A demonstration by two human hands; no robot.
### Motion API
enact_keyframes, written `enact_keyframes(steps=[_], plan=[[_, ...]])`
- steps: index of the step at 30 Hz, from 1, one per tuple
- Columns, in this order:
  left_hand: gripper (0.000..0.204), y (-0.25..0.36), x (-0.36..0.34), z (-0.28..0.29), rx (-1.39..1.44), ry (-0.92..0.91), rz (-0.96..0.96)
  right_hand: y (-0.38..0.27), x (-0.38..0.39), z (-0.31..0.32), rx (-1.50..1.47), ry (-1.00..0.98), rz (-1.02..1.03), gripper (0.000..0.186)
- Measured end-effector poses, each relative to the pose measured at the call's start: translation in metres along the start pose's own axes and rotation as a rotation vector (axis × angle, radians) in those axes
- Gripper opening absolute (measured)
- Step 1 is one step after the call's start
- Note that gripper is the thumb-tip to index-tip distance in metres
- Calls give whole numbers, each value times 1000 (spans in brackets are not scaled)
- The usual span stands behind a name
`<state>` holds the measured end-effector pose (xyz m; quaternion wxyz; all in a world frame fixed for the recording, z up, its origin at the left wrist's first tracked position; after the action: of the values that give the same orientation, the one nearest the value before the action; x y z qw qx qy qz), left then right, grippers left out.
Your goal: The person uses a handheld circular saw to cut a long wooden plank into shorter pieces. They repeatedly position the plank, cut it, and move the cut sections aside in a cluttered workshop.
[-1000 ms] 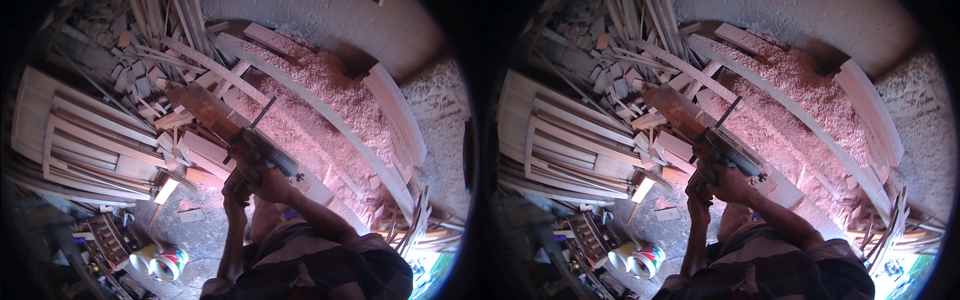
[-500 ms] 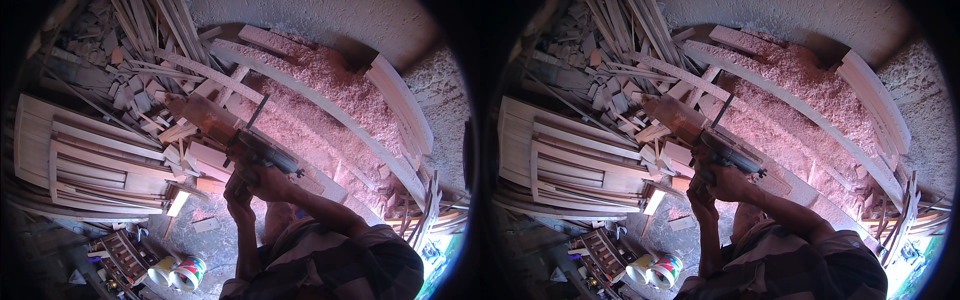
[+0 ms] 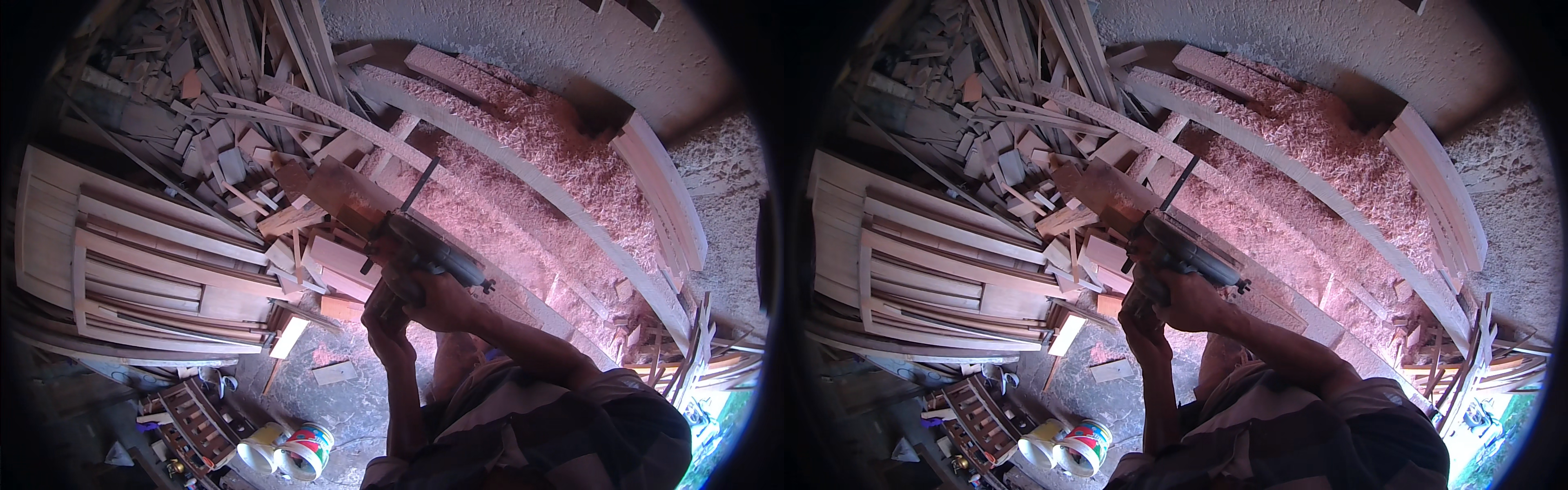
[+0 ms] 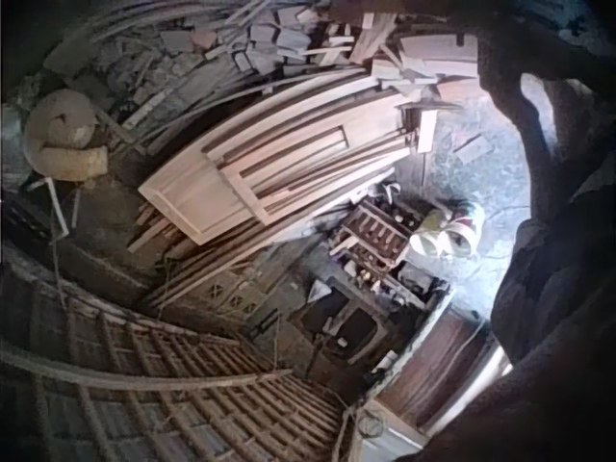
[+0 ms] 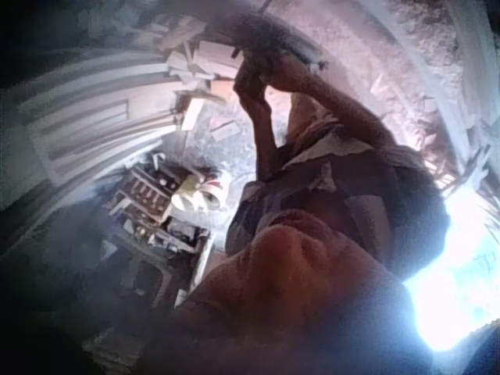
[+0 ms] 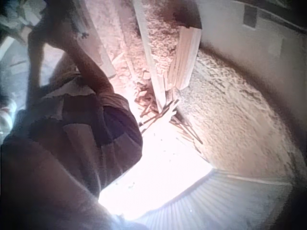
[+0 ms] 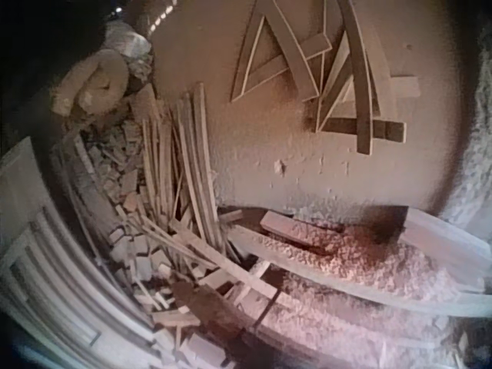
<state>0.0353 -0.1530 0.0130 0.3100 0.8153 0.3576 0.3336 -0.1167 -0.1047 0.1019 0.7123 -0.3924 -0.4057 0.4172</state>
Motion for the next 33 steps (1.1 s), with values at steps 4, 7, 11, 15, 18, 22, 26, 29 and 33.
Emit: enact_keyframes(steps=[4,7,11,15,18,22,26,29,33], plan=[[63,6,-11,5,-7,25,5,-7,-12,-1,-5,27,8,44],[62,14,-19,6,-34,48,-15,-7,-22,-3,-3,26,-13,42],[61,23,-29,2,10,2,-54,-13,-34,-4,-16,36,53,47],[61,26,-39,9,-16,48,-46,-15,-46,-7,-1,49,73,44],[63,28,-47,12,1,50,-39,-15,-55,-9,5,60,73,42],[64,33,-56,12,-4,48,-32,-18,-65,-11,2,66,85,41],[61,40,-61,15,22,113,-37,-22,-75,-13,12,68,99,45],[60,44,-66,16,27,135,-50,-22,-82,-15,14,50,69,48],[59,43,-75,26,21,155,-41,-23,-92,-17,-7,19,44,41]])
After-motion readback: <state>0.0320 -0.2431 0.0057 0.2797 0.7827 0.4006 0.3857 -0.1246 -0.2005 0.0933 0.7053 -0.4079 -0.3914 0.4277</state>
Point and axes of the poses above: each hand's wrist, its own x-axis away from the middle knuckle, its own z-axis out of the back of the hand, y = z × x, the point moved 10 cm from there along -x, towards the middle knuckle, and after that the axes turned 5 degrees about -y, right-handed, at the moved point
